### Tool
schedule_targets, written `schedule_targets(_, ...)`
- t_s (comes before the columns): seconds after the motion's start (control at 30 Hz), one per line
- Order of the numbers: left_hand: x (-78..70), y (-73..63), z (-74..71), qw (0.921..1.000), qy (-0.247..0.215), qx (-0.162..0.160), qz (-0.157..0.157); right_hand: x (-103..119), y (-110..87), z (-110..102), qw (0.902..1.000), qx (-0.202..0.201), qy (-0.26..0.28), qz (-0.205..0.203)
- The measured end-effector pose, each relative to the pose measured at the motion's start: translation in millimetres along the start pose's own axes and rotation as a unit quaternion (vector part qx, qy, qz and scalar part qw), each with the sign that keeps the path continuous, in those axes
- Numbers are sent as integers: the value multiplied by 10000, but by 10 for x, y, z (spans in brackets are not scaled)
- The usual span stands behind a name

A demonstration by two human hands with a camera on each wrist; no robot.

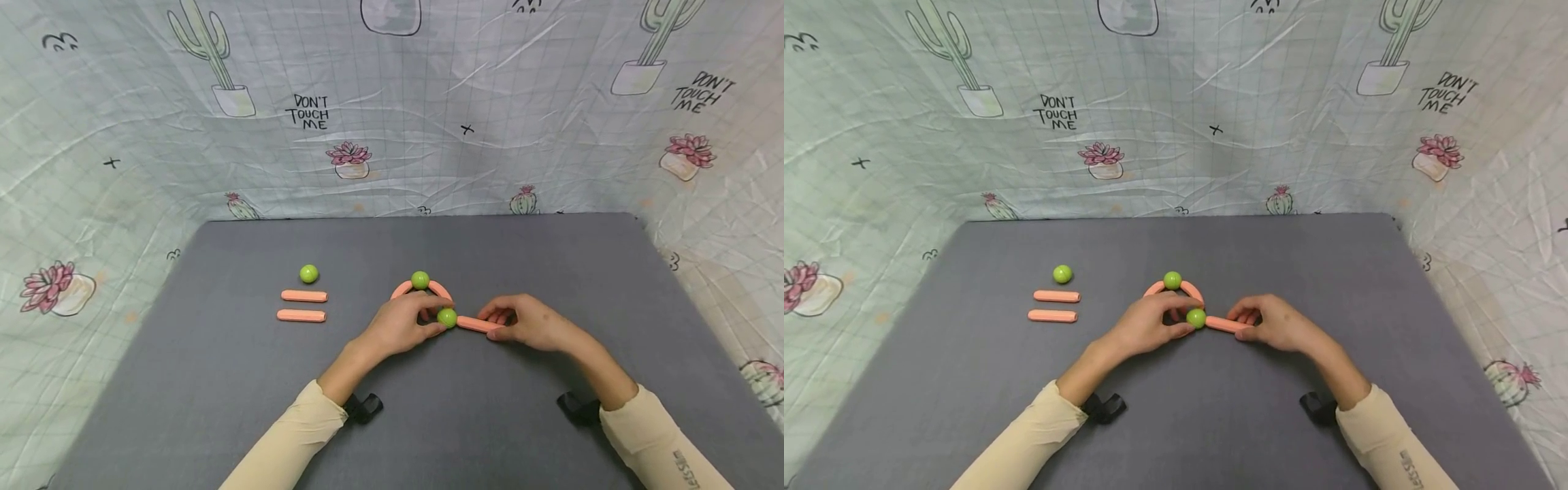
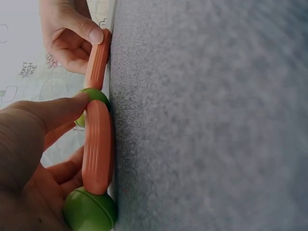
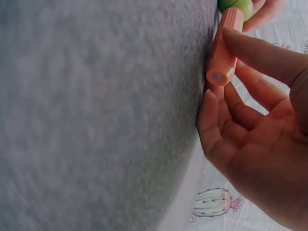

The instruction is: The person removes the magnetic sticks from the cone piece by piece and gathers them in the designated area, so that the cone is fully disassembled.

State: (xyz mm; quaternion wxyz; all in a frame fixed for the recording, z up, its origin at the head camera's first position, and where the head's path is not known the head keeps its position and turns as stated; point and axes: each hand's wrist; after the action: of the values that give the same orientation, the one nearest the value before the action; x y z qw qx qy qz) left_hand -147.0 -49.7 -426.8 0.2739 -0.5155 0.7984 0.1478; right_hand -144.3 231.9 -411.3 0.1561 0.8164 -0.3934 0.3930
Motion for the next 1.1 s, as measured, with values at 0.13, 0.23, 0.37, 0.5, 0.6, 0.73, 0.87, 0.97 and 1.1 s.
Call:
schedule_targets(0.13,-17,24,9,10000,7,-23,-3,-17,-16,-24,10000,34,68,-56)
schedule_targets(0.23,-18,46,22,10000,-56,-8,-53,-36,-38,-43,9999,12,145,-29)
schedule_targets(0.37,-6,64,40,9999,-72,35,-109,-68,-51,-67,9998,43,196,-49)
schedule_targets(0.5,4,58,45,9998,-93,65,-132,-102,-37,-84,9996,117,260,7)
schedule_targets(0.6,10,43,49,9997,-93,97,-207,-120,-25,-91,9993,195,317,54)
schedule_targets(0.73,20,23,59,9995,-118,125,-271,-137,-14,-97,9988,311,370,-40)
schedule_targets(0.87,18,23,58,9995,-209,117,-220,-148,-21,-124,9985,353,406,-130)
schedule_targets(0.97,10,31,47,9995,-217,107,-206,-161,-52,-171,9984,326,442,-108)
schedule_targets(1.1,10,43,36,9995,-194,85,-220,-197,-112,-256,9997,65,231,-2)
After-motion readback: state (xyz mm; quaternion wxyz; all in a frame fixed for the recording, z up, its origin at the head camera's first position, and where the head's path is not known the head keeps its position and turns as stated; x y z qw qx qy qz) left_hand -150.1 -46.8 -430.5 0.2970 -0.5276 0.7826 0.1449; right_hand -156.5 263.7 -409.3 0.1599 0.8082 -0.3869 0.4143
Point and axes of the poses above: each hand's wrist, its own y-axis towards the middle knuckle, its own z-axis out of the palm, x = y × z, and after that the axes turned 12 degrees about -z, right-handed
